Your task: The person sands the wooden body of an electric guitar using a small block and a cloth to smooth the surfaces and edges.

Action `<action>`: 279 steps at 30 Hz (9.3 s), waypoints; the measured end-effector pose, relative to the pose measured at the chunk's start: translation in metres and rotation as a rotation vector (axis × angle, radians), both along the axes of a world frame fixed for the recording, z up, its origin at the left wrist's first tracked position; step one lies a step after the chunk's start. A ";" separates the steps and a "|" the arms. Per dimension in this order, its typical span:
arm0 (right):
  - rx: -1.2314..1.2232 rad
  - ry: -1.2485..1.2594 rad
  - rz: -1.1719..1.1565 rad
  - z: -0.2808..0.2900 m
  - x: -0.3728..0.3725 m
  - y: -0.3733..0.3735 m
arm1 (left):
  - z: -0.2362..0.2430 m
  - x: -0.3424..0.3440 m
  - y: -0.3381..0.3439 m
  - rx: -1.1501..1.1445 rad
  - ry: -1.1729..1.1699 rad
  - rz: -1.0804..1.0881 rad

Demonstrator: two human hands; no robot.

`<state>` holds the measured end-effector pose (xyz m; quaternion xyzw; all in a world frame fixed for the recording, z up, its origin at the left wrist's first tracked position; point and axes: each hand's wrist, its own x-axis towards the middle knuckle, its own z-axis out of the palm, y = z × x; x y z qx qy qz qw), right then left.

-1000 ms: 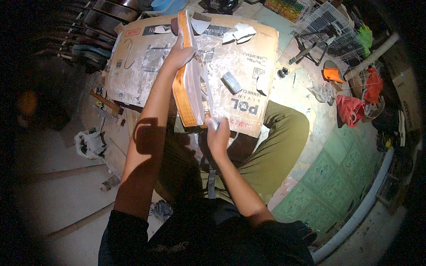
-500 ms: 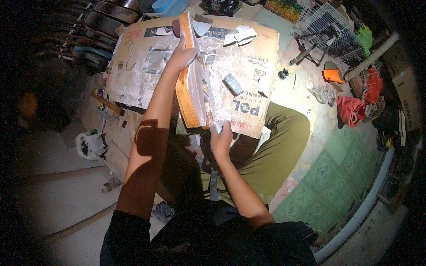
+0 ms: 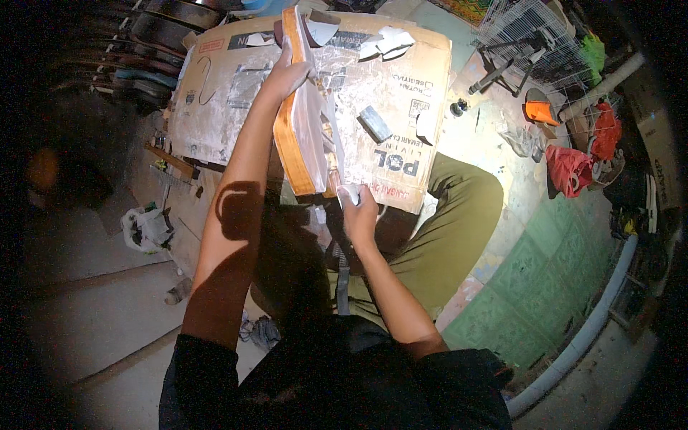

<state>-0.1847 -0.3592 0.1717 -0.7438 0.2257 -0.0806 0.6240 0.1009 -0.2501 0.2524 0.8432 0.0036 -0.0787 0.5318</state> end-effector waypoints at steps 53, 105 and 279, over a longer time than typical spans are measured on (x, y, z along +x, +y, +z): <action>-0.205 -0.084 0.159 -0.008 0.021 0.011 | -0.009 -0.004 0.046 -0.058 0.060 -0.132; -0.203 -0.006 0.096 0.009 0.009 0.007 | -0.064 0.028 0.047 -0.099 -0.169 -0.081; -0.359 -0.134 0.213 0.003 0.023 -0.003 | 0.065 -0.098 0.003 0.374 -0.027 0.002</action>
